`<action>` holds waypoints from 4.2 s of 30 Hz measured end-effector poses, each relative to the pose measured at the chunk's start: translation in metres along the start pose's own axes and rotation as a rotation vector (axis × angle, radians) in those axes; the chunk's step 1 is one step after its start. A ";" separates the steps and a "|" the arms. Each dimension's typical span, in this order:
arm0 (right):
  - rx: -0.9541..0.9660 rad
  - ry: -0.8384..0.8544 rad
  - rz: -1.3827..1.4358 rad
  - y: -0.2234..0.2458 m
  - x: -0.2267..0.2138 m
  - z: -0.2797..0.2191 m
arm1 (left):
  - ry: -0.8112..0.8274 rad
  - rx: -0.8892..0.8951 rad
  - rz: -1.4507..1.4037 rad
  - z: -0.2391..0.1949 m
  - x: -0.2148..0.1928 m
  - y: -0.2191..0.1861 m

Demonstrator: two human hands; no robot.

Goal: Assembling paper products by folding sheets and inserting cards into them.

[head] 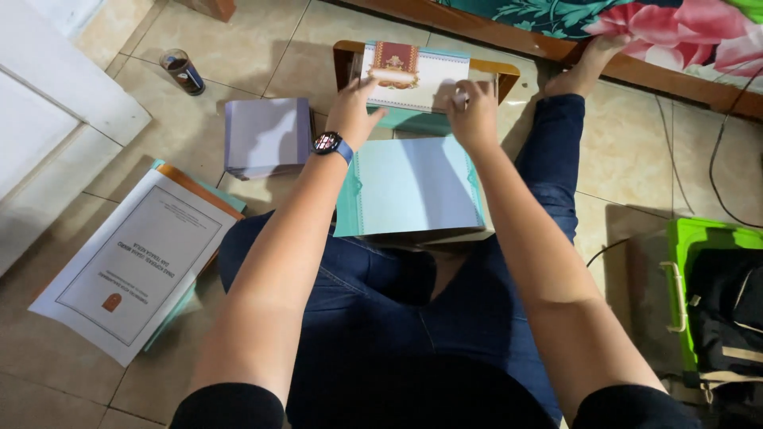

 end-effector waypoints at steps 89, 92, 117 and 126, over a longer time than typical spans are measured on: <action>-0.598 0.275 0.046 0.088 -0.030 -0.185 | 0.262 0.021 0.336 -0.158 0.046 -0.044; -0.626 0.279 -0.054 0.091 -0.025 -0.185 | 0.264 0.009 0.333 -0.159 0.043 -0.050; -0.539 0.483 -0.367 0.049 0.015 -0.181 | 0.459 -0.032 0.307 -0.165 0.047 -0.048; -0.637 0.268 -0.275 0.035 0.055 -0.131 | 0.489 -0.051 0.296 -0.162 0.041 -0.052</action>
Point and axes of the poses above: each hand's wrist, its own z-axis towards the middle knuckle, its own x-axis out of the palm, y = z × x, the point moved 8 cm from there along z, towards the middle knuckle, and after that the axes turned 6 degrees about -y, right-handed, at the moved point
